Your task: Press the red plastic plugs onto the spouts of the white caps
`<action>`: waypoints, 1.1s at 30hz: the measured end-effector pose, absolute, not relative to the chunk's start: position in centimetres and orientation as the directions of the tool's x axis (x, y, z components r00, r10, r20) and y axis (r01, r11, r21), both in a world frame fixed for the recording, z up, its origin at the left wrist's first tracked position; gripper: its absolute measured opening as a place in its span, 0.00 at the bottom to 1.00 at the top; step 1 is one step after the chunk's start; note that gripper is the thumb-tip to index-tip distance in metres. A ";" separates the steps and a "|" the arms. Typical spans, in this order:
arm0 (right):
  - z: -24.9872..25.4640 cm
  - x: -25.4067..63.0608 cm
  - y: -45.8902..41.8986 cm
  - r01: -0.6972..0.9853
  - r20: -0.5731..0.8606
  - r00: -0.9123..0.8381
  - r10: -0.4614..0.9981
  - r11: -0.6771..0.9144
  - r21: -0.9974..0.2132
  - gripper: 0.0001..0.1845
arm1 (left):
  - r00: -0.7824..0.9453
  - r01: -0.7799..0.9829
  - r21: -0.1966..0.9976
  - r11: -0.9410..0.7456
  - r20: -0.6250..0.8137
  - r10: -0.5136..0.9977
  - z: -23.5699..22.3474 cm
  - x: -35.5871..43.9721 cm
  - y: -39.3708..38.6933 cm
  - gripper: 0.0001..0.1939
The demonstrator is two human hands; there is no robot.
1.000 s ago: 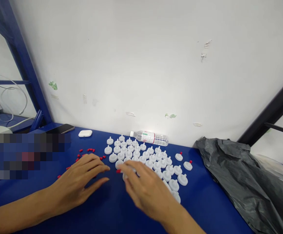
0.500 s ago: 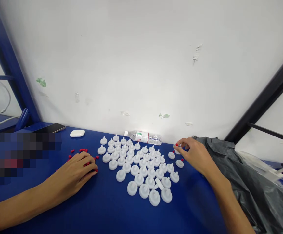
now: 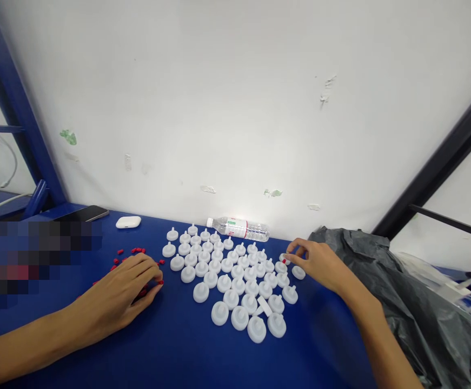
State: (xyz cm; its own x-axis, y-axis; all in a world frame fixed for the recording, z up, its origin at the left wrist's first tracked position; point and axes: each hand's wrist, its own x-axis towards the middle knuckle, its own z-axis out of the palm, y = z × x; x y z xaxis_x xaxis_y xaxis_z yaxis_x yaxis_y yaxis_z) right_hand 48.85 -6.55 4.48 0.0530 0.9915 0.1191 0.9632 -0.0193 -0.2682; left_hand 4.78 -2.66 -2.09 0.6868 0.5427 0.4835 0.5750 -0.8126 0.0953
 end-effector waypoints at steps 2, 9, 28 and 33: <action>4.9 48.7 -6.9 0.956 0.092 0.045 0.995 -0.017 -0.291 0.20 | 0.668 0.566 0.111 -0.817 0.518 0.534 -2.2 4.8 -2.7 0.06; 4.9 48.3 -7.4 0.888 -0.054 -0.091 0.994 0.056 -0.457 0.18 | 0.664 0.477 0.096 -0.874 0.611 0.430 -1.4 5.1 -3.1 0.06; 1.8 30.6 -11.4 0.594 0.315 -0.422 0.850 0.522 -0.612 0.16 | 0.704 0.242 0.087 -0.966 0.669 0.237 -0.4 5.4 -5.2 0.12; -0.4 28.8 -11.7 0.592 0.467 -0.472 0.747 0.662 -0.460 0.27 | 0.759 0.181 0.089 -0.979 0.621 0.197 -0.3 5.7 -6.0 0.06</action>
State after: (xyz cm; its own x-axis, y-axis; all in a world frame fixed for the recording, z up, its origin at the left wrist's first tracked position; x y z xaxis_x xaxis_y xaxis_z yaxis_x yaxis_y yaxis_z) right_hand 28.82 -11.69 -0.42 -0.4724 0.7475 0.4671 0.5917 0.6617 -0.4605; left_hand 5.68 -5.99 -0.31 0.7590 0.1967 0.6206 0.1812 -0.9794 0.0887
